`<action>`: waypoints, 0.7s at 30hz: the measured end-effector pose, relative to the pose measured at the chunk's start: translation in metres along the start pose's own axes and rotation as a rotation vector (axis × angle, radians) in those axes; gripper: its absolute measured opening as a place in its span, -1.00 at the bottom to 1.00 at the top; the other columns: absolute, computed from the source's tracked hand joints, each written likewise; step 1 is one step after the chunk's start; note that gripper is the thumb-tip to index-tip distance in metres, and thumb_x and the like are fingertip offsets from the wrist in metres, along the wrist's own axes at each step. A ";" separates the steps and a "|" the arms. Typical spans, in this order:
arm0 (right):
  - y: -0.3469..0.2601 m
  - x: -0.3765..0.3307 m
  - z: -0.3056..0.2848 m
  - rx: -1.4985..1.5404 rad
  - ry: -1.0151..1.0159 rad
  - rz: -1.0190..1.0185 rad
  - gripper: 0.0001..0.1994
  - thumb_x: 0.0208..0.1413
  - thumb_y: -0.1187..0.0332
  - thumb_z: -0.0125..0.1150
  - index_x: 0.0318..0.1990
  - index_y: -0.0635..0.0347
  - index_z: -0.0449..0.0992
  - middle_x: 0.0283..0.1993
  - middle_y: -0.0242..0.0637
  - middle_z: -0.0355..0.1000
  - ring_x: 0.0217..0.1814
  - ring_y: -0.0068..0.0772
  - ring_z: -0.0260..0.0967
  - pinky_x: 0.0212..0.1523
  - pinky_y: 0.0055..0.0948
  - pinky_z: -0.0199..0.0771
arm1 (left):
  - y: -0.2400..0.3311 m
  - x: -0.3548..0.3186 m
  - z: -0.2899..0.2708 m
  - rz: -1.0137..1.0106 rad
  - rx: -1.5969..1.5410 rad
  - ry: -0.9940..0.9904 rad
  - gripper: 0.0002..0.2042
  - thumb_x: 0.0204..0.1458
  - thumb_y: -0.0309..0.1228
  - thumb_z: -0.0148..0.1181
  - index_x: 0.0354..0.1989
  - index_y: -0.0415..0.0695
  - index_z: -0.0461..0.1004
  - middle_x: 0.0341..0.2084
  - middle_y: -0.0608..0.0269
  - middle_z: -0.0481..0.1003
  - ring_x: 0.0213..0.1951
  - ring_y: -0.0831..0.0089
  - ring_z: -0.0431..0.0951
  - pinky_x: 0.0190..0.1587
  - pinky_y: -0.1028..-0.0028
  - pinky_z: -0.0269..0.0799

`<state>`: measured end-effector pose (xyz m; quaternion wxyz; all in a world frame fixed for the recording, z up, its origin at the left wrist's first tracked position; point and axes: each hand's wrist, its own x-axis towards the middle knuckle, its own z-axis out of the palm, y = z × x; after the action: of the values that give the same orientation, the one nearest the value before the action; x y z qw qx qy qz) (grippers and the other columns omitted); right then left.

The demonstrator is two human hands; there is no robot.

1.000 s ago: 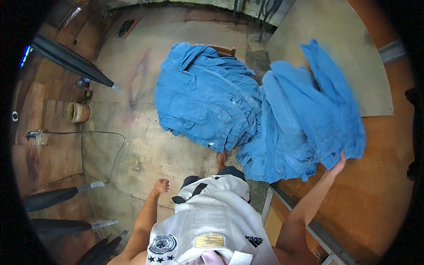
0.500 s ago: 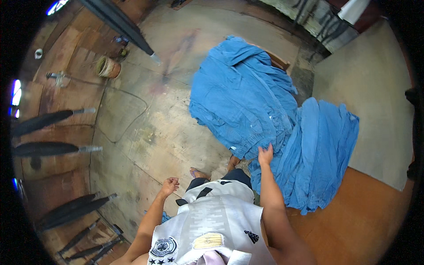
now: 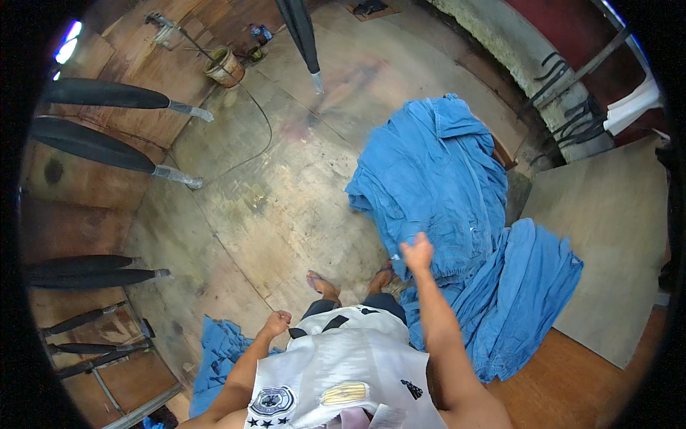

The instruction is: The person repeatedly picks up blue jeans from a pile, hangs them on a vertical metal rod, and sprays them with a handheld spray gun. After spraying, the jeans are removed and placed on a separate pile. The process is repeated for several pairs.

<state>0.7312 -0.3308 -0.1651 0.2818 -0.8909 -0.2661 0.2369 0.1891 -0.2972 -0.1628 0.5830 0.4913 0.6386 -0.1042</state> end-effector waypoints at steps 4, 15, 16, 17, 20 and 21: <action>-0.155 -0.107 0.045 0.189 -0.208 -0.253 -0.42 -0.15 0.33 0.41 0.02 0.15 0.23 -0.29 0.10 0.50 -0.27 0.19 0.51 -0.23 0.03 0.50 | 0.038 -0.006 -0.006 0.083 -0.023 -0.063 -0.55 0.12 -0.33 0.26 0.16 -0.23 0.41 -0.19 0.08 0.59 -0.20 0.36 0.61 -0.13 0.37 0.55; -0.396 -0.260 0.099 0.770 -0.524 -0.626 -0.42 0.03 0.53 0.34 0.26 0.14 0.35 0.12 -0.16 0.44 0.10 -0.22 0.45 0.13 -0.31 0.43 | 0.099 -0.084 -0.088 0.396 -0.220 0.720 -0.19 -0.13 -0.32 0.43 0.33 -0.19 0.15 0.15 -0.27 0.36 0.15 -0.06 0.48 0.16 0.13 0.44; -0.403 -0.262 0.107 0.908 -0.611 -0.472 -0.49 0.05 0.60 0.31 0.20 0.18 0.38 0.04 -0.33 0.41 0.03 -0.49 0.36 0.09 -0.44 0.41 | 0.089 -0.086 -0.103 0.482 -0.241 0.802 -0.25 -0.08 -0.33 0.40 0.30 -0.21 0.17 0.11 -0.22 0.41 0.15 -0.07 0.48 0.12 0.12 0.45; -0.408 -0.260 0.114 0.905 -0.620 -0.436 -0.49 0.05 0.61 0.31 0.20 0.19 0.38 0.06 -0.33 0.38 0.05 -0.52 0.33 0.08 -0.48 0.40 | 0.077 -0.090 -0.114 0.426 -0.214 0.802 -0.28 -0.05 -0.33 0.39 0.29 -0.21 0.19 0.08 -0.21 0.43 0.12 -0.08 0.50 0.10 0.13 0.45; -0.418 -0.258 0.131 0.854 -0.677 -0.550 -0.28 -0.08 0.67 0.26 0.33 0.18 0.25 0.21 -0.24 0.29 0.23 -0.39 0.27 0.26 -0.35 0.31 | 0.040 -0.100 -0.154 0.309 -0.214 0.821 -0.44 0.08 -0.27 0.35 0.20 -0.25 0.33 -0.07 -0.21 0.53 0.02 -0.07 0.56 0.01 0.14 0.47; -0.420 -0.259 0.137 0.828 -0.719 -0.591 -0.21 -0.11 0.67 0.23 0.39 0.17 0.17 0.24 -0.25 0.26 0.24 -0.36 0.27 0.27 -0.35 0.30 | 0.030 -0.103 -0.169 0.334 -0.272 0.719 -0.46 0.09 -0.22 0.35 0.17 -0.26 0.38 -0.10 -0.21 0.54 0.00 -0.04 0.57 0.02 0.15 0.47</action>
<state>0.3164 -0.1427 0.0694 0.5504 -0.4606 -0.4658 0.5177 0.0862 -0.2155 -0.0118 0.3915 0.5118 0.7209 0.2550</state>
